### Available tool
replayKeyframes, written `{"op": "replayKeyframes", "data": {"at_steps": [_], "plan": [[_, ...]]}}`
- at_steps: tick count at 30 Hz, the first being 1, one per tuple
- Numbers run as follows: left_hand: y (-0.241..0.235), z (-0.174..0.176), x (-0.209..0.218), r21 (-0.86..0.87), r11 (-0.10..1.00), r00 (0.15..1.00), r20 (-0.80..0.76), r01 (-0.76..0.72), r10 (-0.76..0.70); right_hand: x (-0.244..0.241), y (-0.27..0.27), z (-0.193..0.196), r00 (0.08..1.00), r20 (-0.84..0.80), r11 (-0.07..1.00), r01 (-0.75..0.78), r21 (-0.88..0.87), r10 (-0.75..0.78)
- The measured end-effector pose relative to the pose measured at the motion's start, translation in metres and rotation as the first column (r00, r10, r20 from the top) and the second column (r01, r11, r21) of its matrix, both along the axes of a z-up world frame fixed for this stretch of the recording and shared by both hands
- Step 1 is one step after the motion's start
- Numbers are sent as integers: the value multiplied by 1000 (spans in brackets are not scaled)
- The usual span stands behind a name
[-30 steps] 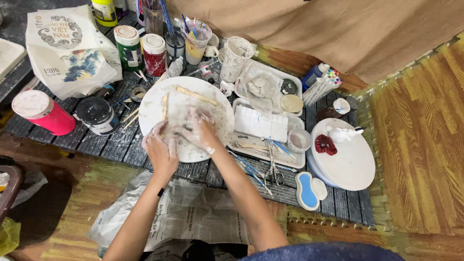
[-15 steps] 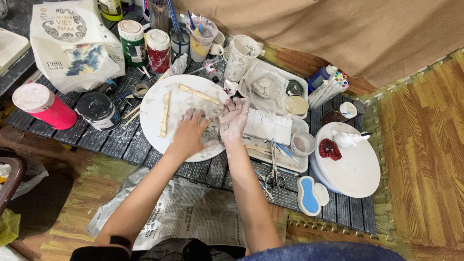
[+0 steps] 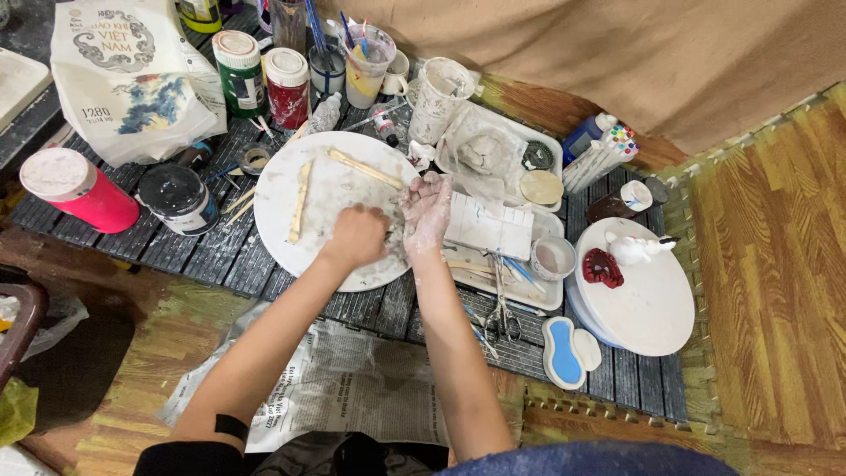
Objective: The person kneads and shapes a lump of white clay on a white plate using both hands. The person repeatedly presses, folds, and rolls the clay to smooth and consolidate it.
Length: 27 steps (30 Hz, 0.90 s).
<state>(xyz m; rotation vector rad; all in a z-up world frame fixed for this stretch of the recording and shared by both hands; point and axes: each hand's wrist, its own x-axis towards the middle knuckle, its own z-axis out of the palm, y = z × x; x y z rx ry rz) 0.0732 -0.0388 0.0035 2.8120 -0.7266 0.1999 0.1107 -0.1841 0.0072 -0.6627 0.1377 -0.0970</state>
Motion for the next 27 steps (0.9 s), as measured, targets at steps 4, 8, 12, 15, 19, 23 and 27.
{"op": "replayKeyframes", "data": {"at_steps": [4,8,12,15,19,23,27], "plan": [[5,3,6,-40,999,993,-111,-36,31,-1,6,-1,1000,9,993,11,-113,-10],[10,16,-4,-92,994,988,-146,-54,40,-1,13,-6,999,-22,972,19,-233,-25],[24,35,-29,-232,972,959,264,-40,103,-2,22,-4,997,75,940,52,-338,-29],[52,47,-39,-521,853,994,-83,18,-71,-13,30,1,991,132,710,106,-696,-19],[80,51,-50,-639,762,988,-152,-104,7,-29,41,9,912,299,70,291,-954,281],[83,45,-68,-616,752,960,-31,-236,277,-33,59,5,863,223,-355,404,-843,453],[72,34,-71,-706,669,907,91,-232,410,-21,77,-6,808,271,-413,519,-748,523]]}}
